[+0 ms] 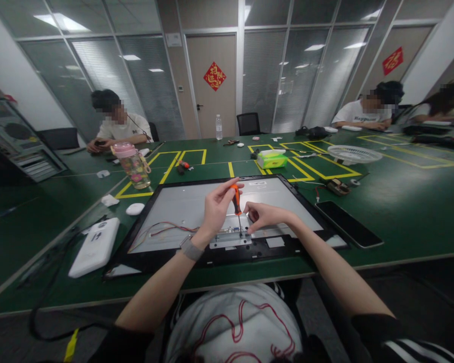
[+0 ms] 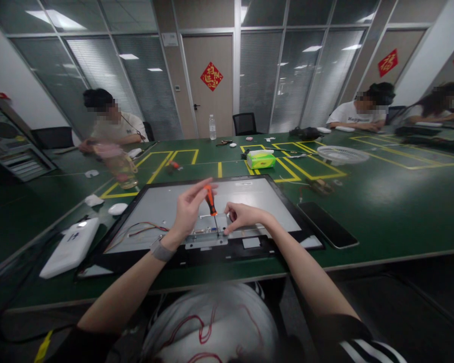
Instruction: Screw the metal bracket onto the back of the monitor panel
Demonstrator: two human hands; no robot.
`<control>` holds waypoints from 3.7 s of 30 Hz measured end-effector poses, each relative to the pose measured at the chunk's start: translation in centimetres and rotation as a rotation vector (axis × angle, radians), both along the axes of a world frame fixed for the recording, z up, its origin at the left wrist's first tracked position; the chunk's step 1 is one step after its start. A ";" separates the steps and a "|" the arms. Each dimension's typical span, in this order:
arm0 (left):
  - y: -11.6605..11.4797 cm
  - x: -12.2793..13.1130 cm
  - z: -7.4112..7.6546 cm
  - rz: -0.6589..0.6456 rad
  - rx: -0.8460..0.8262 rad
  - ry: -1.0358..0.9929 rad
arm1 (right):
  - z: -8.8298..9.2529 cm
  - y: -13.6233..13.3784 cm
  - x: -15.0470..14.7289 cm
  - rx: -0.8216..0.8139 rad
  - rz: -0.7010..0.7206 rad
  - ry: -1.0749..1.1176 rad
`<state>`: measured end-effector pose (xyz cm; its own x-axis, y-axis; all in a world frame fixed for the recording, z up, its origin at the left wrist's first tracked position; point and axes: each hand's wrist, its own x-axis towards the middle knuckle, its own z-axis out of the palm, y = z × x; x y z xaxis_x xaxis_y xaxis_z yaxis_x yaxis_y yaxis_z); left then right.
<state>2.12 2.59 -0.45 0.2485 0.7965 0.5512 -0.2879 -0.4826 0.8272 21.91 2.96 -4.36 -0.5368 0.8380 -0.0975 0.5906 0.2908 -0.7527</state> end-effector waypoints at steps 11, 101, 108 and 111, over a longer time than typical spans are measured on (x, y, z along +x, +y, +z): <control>-0.4 0.0 0.7 0.212 0.187 0.025 | 0.5 -0.2 -0.1 -0.002 0.004 -0.013; -0.5 0.0 0.3 0.053 0.101 0.018 | 0.3 -0.2 0.1 -0.014 0.006 0.013; -0.7 0.0 0.7 0.102 0.133 0.078 | 0.5 -0.3 0.0 -0.005 0.000 -0.007; -0.1 0.0 0.2 0.032 0.068 0.031 | 0.5 -0.3 -0.1 -0.006 -0.004 -0.014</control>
<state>2.13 2.48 -0.25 0.2416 0.7650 0.5969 -0.2465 -0.5466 0.8003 21.85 2.66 -3.82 -0.5322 0.8394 -0.1101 0.6019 0.2837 -0.7465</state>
